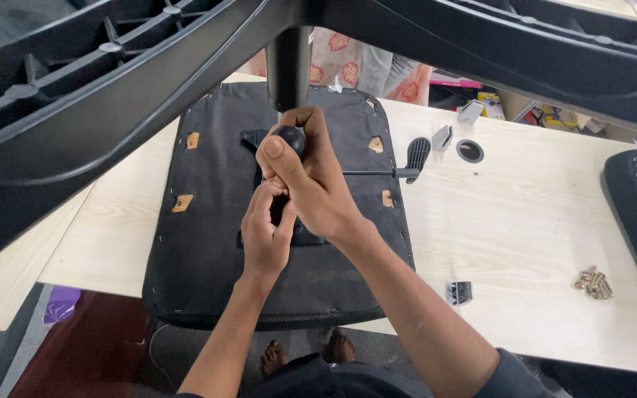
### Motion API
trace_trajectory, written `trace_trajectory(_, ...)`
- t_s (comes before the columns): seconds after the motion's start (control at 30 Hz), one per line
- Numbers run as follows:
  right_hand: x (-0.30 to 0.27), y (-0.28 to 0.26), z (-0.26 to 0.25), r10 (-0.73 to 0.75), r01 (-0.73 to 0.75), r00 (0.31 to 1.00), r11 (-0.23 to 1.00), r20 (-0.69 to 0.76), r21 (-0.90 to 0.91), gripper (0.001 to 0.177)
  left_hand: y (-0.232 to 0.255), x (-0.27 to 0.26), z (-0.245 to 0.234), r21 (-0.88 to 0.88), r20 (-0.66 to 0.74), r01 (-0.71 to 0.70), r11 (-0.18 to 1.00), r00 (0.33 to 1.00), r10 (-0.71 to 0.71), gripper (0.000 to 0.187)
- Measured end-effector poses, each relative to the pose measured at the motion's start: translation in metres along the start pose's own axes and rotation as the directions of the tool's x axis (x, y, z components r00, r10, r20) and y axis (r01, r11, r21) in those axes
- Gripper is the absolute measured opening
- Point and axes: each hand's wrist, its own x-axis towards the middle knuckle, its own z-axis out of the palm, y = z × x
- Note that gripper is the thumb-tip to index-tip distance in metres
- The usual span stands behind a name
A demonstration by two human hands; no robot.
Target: The person uses a screwdriver to tighten screws on the underside of an office chair seat, securing the seat to the gas lift mechanism. They rotate the chair to access different screw locations and continue fastening the components together.
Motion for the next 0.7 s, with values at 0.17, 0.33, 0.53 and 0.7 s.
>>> trace_trajectory(0.17,0.0028,-0.0050,-0.0039,0.051,-0.049,0.998,0.998,0.036,-0.042,0.041,-0.0023,0.0009,0.0018,-0.027,-0.019,0.025,0.999,0.999,-0.025,0.018)
trace_trajectory(0.33,0.0034,-0.0045,-0.0035,-0.028,0.028,1.000,0.997,0.005,-0.079,0.052,-0.0005,0.0021,0.0018,-0.082,-0.035,0.007,0.997,0.999,-0.010,0.014)
trace_trajectory(0.53,0.0003,-0.0017,-0.0045,-0.048,0.048,0.999,0.998,0.016,-0.030,0.046,0.0042,0.0025,-0.0003,-0.050,-0.028,0.014,0.999,0.999,-0.015,0.014)
trace_trajectory(0.7,0.0001,-0.0022,-0.0070,-0.068,0.068,0.998,0.998,-0.001,0.013,0.041,0.0062,0.0023,-0.0016,0.046,-0.019,-0.032,0.998,0.999,0.033,0.020)
